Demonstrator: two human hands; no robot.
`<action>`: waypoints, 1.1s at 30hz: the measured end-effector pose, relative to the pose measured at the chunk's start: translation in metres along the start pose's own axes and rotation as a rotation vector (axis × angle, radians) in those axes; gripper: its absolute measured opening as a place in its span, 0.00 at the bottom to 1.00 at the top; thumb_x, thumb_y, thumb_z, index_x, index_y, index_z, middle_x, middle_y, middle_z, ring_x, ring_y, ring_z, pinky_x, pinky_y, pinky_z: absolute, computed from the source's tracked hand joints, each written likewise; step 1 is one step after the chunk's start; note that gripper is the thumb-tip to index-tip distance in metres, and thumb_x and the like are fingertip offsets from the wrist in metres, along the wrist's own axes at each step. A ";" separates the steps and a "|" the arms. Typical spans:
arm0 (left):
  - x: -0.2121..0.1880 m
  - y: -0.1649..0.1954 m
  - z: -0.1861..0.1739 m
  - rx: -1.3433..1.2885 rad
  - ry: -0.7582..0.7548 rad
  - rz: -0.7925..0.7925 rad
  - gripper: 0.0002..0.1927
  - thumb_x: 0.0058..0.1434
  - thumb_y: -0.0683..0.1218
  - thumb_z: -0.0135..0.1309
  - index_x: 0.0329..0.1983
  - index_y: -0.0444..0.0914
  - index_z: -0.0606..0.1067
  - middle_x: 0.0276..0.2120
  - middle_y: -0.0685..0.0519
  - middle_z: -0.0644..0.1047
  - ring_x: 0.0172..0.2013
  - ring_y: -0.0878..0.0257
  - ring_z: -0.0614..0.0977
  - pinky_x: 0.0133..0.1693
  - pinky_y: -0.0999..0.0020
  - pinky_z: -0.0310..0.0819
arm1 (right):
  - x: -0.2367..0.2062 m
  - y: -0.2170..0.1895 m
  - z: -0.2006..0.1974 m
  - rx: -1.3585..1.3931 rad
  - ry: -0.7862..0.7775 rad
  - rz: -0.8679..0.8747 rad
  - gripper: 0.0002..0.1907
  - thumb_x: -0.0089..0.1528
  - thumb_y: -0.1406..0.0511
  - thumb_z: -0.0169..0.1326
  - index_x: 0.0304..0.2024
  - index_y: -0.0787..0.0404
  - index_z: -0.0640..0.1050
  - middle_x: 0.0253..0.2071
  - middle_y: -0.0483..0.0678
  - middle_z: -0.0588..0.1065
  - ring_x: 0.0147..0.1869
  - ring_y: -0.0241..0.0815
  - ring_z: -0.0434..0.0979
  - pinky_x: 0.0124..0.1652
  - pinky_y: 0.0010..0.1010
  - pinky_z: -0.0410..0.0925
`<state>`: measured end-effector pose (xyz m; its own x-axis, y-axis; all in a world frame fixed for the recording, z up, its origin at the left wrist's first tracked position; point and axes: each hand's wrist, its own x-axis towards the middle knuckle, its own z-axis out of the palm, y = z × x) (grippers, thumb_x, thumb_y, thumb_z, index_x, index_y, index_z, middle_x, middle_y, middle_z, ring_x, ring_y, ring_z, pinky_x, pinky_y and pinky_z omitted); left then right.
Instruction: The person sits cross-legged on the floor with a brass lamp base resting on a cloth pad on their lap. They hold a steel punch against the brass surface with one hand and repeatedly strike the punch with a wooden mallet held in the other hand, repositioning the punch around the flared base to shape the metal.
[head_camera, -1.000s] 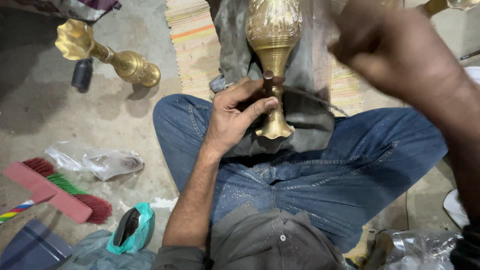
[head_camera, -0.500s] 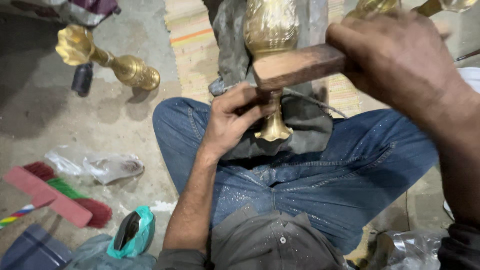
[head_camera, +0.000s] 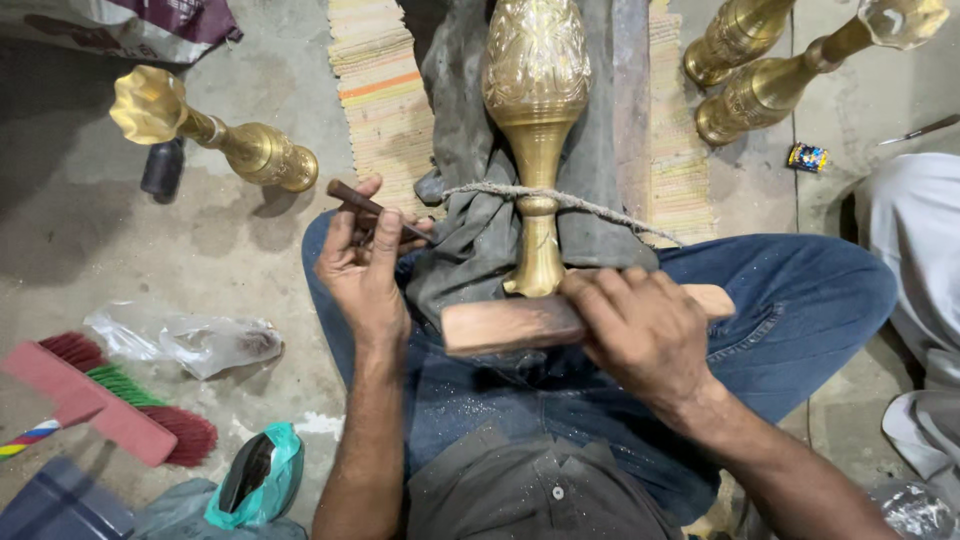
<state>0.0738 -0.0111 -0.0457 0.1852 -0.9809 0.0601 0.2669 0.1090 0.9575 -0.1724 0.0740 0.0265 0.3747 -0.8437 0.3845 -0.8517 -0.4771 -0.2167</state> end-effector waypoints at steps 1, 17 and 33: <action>-0.001 0.001 0.000 0.021 -0.012 -0.009 0.20 0.71 0.42 0.58 0.64 0.32 0.73 0.38 0.52 0.81 0.38 0.61 0.86 0.38 0.70 0.84 | -0.002 0.000 0.004 -0.002 -0.002 0.035 0.25 0.48 0.66 0.66 0.49 0.60 0.79 0.40 0.47 0.78 0.37 0.48 0.78 0.38 0.39 0.70; -0.011 0.024 0.078 0.343 -0.322 0.299 0.19 0.66 0.37 0.65 0.60 0.34 0.77 0.46 0.50 0.83 0.44 0.65 0.86 0.47 0.70 0.84 | -0.013 0.027 -0.007 0.419 -0.008 0.388 0.24 0.50 0.70 0.66 0.50 0.58 0.77 0.38 0.52 0.80 0.40 0.48 0.84 0.38 0.35 0.74; -0.018 0.029 0.088 0.609 -0.287 0.506 0.17 0.66 0.41 0.67 0.56 0.36 0.77 0.41 0.51 0.82 0.40 0.66 0.86 0.41 0.72 0.83 | 0.065 0.099 -0.052 -0.329 0.129 -0.023 0.18 0.63 0.66 0.68 0.53 0.59 0.77 0.41 0.49 0.76 0.41 0.48 0.78 0.41 0.41 0.69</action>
<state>-0.0046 -0.0046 0.0055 -0.1247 -0.8490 0.5134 -0.3553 0.5214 0.7758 -0.2509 -0.0152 0.0767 0.3634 -0.7854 0.5010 -0.9240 -0.3727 0.0859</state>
